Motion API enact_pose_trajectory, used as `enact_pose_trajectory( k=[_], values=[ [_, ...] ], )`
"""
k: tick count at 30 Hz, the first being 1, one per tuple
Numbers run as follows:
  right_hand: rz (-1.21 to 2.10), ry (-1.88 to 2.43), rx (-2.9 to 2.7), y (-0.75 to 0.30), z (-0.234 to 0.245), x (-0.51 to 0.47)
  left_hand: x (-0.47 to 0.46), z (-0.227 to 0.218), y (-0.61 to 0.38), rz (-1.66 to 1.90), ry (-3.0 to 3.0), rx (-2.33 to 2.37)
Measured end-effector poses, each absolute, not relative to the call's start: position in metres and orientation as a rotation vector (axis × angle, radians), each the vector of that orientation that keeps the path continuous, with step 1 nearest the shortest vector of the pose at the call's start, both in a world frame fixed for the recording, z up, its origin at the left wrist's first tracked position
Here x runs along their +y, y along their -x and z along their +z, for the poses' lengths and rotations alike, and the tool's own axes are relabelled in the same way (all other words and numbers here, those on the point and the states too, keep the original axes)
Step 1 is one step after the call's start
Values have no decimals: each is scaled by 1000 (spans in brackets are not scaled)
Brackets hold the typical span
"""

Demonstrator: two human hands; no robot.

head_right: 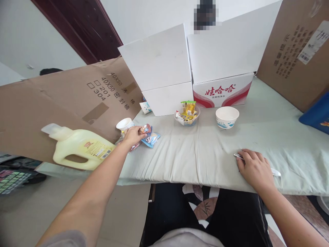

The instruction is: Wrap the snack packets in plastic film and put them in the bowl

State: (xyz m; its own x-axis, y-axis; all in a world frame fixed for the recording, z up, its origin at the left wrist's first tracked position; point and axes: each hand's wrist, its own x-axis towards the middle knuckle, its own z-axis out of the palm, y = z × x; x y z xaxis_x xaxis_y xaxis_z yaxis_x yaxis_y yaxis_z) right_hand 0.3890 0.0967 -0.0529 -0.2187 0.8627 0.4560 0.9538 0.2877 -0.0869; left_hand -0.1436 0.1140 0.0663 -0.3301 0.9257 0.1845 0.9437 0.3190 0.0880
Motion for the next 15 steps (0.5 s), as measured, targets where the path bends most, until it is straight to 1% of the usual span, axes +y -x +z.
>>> enact_pose_trajectory(
  k=[1, 3, 6, 7, 8, 9, 10, 12, 13, 14, 15],
  values=[
    [-302, 1627, -2144, -389, -53, 97, 113, 67, 138, -476, 1769, -2418],
    [-309, 1628, -2144, -388, -53, 97, 112, 67, 120, -989, 1808, -2332],
    [-309, 1639, -2139, -387, -52, 96, 109, 63, 79, -1795, 2010, -2365],
    [-307, 1643, -2138, -387, -51, 96, 107, 60, 62, -1987, 2147, -2450],
    [-303, 1645, -2137, -387, -50, 96, 104, 56, 44, -2071, 2339, -2579],
    [-296, 1646, -2136, -386, -50, 95, 101, 51, 26, -2027, 2556, -2733],
    [-290, 1646, -2136, -386, -49, 95, 99, 45, 9, -1867, 2770, -2890],
    [-275, 1650, -2134, -386, -48, 95, 96, 34, -23, -1311, 3073, -3124],
    [-268, 1652, -2129, -386, -47, 95, 96, 28, -37, -1025, 3101, -3157],
    [-260, 1651, -2125, -385, -47, 95, 97, 23, -48, -817, 3049, -3130],
    [-251, 1646, -2120, -385, -47, 95, 99, 19, -56, -698, 2954, -3067]
  ],
)
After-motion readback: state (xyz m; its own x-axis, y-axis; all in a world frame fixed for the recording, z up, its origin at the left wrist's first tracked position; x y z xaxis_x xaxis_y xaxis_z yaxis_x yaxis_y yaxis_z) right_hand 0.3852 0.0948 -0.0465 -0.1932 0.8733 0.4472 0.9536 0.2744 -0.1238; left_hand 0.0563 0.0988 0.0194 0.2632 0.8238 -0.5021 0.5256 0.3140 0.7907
